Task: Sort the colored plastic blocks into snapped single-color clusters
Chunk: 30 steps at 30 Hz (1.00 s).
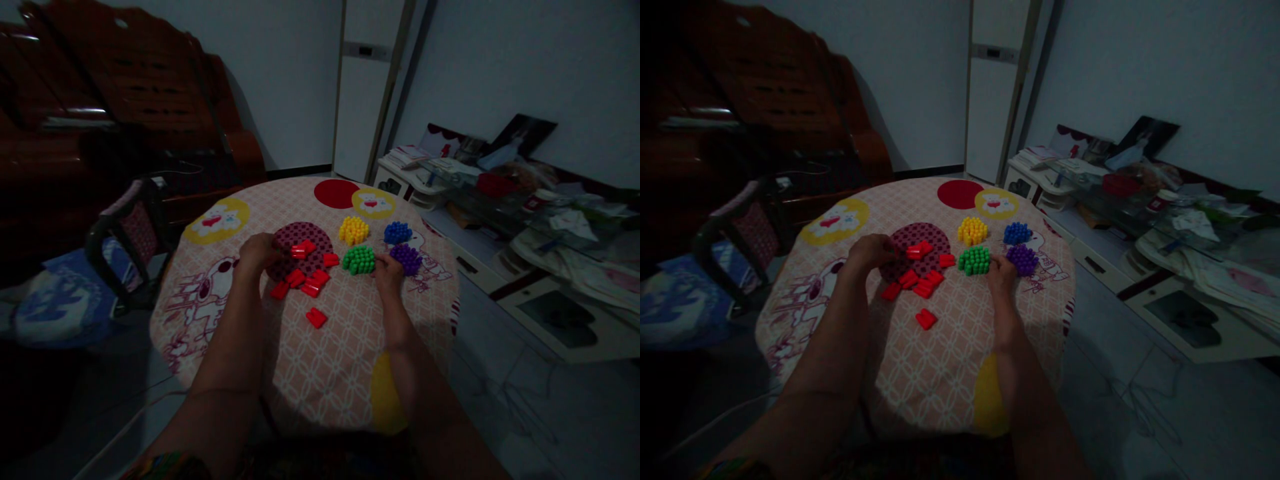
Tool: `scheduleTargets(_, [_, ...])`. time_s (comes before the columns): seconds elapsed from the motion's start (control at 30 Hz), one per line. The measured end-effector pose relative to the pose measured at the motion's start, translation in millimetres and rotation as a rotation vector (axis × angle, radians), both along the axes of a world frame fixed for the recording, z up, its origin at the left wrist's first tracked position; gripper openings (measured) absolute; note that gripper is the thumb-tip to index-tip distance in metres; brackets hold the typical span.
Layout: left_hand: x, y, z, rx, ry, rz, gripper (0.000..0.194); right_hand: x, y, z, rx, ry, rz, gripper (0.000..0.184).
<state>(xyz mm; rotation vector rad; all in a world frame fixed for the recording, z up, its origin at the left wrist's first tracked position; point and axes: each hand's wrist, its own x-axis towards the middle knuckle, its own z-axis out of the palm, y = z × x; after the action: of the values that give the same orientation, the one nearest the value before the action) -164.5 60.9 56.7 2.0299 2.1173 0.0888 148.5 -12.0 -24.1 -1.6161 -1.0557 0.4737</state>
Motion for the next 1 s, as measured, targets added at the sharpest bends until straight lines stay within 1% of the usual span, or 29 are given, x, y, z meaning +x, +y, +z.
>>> scheduleTargets(0.07, [-4.0, 1.9, -4.1, -0.072, 0.011, -0.021, 0.025, 0.4, 0.0, -0.4, -0.007, 0.001, 0.004, 0.042])
scheduleTargets(0.13, [-5.1, 2.9, -6.1, -0.088, 0.019, -0.042, 0.022, 1.1, 0.2, -1.6, -0.006, 0.001, 0.009, 0.043])
scheduleTargets(0.23, [-6.1, 2.4, -3.8, -0.032, -0.017, -0.027, 0.022, 1.9, 0.6, -3.7, 0.004, 0.006, 0.015, 0.044])
scheduleTargets(0.33, [-1.1, -0.8, 3.0, 0.082, -0.155, -0.035, 0.025, 1.8, 0.6, -4.6, 0.017, 0.0, 0.018, 0.043])
scheduleTargets(0.4, [10.7, -4.5, 6.9, 0.161, -0.286, -0.107, 0.025, 1.5, 0.5, -4.4, 0.019, 0.0, 0.014, 0.042])
scheduleTargets(0.47, [29.3, -9.1, 8.3, 0.202, -0.418, -0.217, 0.026, 1.4, 0.3, -3.9, 0.015, 0.0, 0.013, 0.042])
scheduleTargets(0.53, [51.2, -13.8, 6.3, 0.182, -0.525, -0.343, 0.028, 1.6, 0.1, -3.4, 0.009, 0.001, 0.01, 0.042])
scheduleTargets(0.6, [71.5, -18.1, 1.9, 0.128, -0.59, -0.464, 0.031, 2.0, -0.3, -2.9, 0.009, 0.001, 0.012, 0.041])
scheduleTargets(0.67, [86.6, -21.8, -2.9, 0.067, -0.597, -0.561, 0.033, 2.2, -0.7, -2.6, 0.012, -0.001, 0.011, 0.04])
scheduleTargets(0.73, [95.8, -25.3, -6.1, 0.029, -0.56, -0.615, 0.035, 2.1, -0.9, -2.4, 0.016, -0.009, 0.011, 0.04])
scheduleTargets(0.8, [100.8, -29.0, -6.4, 0.019, -0.509, -0.645, 0.034, 2.0, -0.5, -2.6, 0.017, -0.013, 0.012, 0.04])
scheduleTargets(0.9, [105.3, -34.7, -2.5, 0.041, -0.432, -0.674, 0.031, 2.2, 0.6, -3.9, 0.012, -0.009, 0.019, 0.04])
scheduleTargets(1.0, [109.8, -39.8, 2.2, 0.056, -0.344, -0.671, 0.029, 3.1, 1.5, -6.0, 0.012, -0.011, 0.015, 0.041])
